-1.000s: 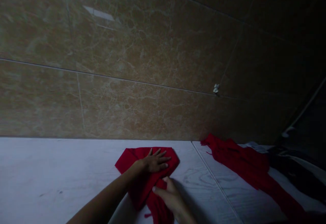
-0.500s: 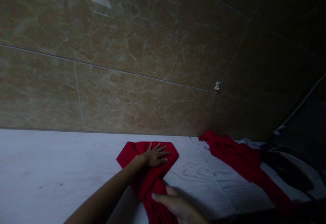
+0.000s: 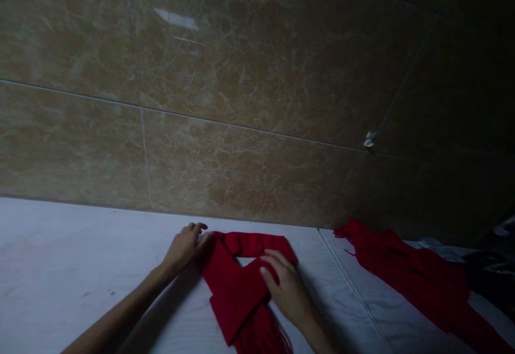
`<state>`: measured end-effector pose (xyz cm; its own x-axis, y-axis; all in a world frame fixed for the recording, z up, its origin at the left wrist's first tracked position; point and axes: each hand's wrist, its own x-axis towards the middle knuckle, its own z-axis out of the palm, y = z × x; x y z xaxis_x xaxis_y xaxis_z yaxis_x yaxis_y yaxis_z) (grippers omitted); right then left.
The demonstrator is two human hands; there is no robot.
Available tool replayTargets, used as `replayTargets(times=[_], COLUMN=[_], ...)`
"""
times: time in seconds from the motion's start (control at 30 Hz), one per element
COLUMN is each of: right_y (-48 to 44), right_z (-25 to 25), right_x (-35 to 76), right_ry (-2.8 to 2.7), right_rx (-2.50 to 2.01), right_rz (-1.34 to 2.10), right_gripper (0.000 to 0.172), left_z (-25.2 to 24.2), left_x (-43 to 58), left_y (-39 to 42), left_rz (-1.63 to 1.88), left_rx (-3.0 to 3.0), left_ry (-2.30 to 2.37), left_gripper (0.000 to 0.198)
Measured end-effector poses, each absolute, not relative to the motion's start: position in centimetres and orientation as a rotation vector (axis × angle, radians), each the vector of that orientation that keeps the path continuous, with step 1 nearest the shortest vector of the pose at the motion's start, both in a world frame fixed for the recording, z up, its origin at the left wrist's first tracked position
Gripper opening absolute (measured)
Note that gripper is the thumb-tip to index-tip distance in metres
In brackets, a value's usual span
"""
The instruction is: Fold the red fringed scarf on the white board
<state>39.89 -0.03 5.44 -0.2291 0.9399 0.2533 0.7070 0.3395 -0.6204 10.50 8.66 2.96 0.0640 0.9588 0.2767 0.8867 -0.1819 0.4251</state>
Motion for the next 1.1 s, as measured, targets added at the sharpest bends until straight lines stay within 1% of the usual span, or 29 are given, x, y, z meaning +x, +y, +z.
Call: replayTargets(times=[0.07,0.1,0.17,0.23,0.3,0.47,0.57,0.63,0.7,0.77,0.83,0.93,1.0,1.1], right_y=[-1.2,-1.8,-2.6,-2.7,-2.6,-2.2,-0.5,2.1,5.4,8.6,10.8,12.0,12.0,11.9], right_z=[4.4,3.8,2.4,0.7,-0.9,-2.5,-1.4,0.1,1.7,2.5,2.5,1.2,0.2,-0.7], right_x=[37.0,36.0,34.8,34.6,34.9,36.6,38.9,41.1,43.3,45.0,45.8,45.8,45.6,45.8], right_ry=[-2.231,-2.316,-2.413,-2.451,-2.496,-2.582,-2.515,-2.302,-2.016,-1.833,-1.762,-1.778,-1.775,-1.755], right_rx=[-1.320,-1.273,-1.220,-1.192,-1.148,-1.061,-1.077,-1.284,-1.680,-1.925,-2.033,-2.018,-1.991,-1.970], right_rz=[0.616,0.651,0.694,0.729,0.766,0.833,0.710,0.487,0.283,0.211,0.195,0.180,0.163,0.138], right_gripper=[0.046,0.050,0.068,0.085,0.090,0.075,0.059,0.049,0.044,0.044,0.042,0.032,0.029,0.032], left_z=[2.1,1.5,0.4,-0.7,-1.6,-1.7,-0.4,0.8,2.0,2.7,2.9,2.1,1.4,0.8], left_x=[10.7,11.2,12.3,13.0,12.8,10.8,9.9,9.7,9.9,10.5,11.5,12.9,13.4,13.3], left_y=[7.2,6.4,5.2,4.6,4.6,5.8,6.5,7.4,8.4,9.3,9.9,10.3,10.4,10.5], left_rz=[0.808,0.802,0.717,0.603,0.502,0.368,0.384,0.500,0.574,0.550,0.529,0.591,0.763,1.045], left_rx=[2.294,2.371,2.489,2.541,2.557,2.553,2.458,2.293,2.072,1.936,1.932,1.938,1.873,1.723], left_ry=[1.827,1.771,1.667,1.581,1.527,1.428,1.417,1.640,1.936,2.092,2.067,1.977,1.868,1.674], left_gripper=[0.036,0.033,0.034,0.044,0.058,0.060,0.060,0.058,0.056,0.057,0.050,0.036,0.035,0.036])
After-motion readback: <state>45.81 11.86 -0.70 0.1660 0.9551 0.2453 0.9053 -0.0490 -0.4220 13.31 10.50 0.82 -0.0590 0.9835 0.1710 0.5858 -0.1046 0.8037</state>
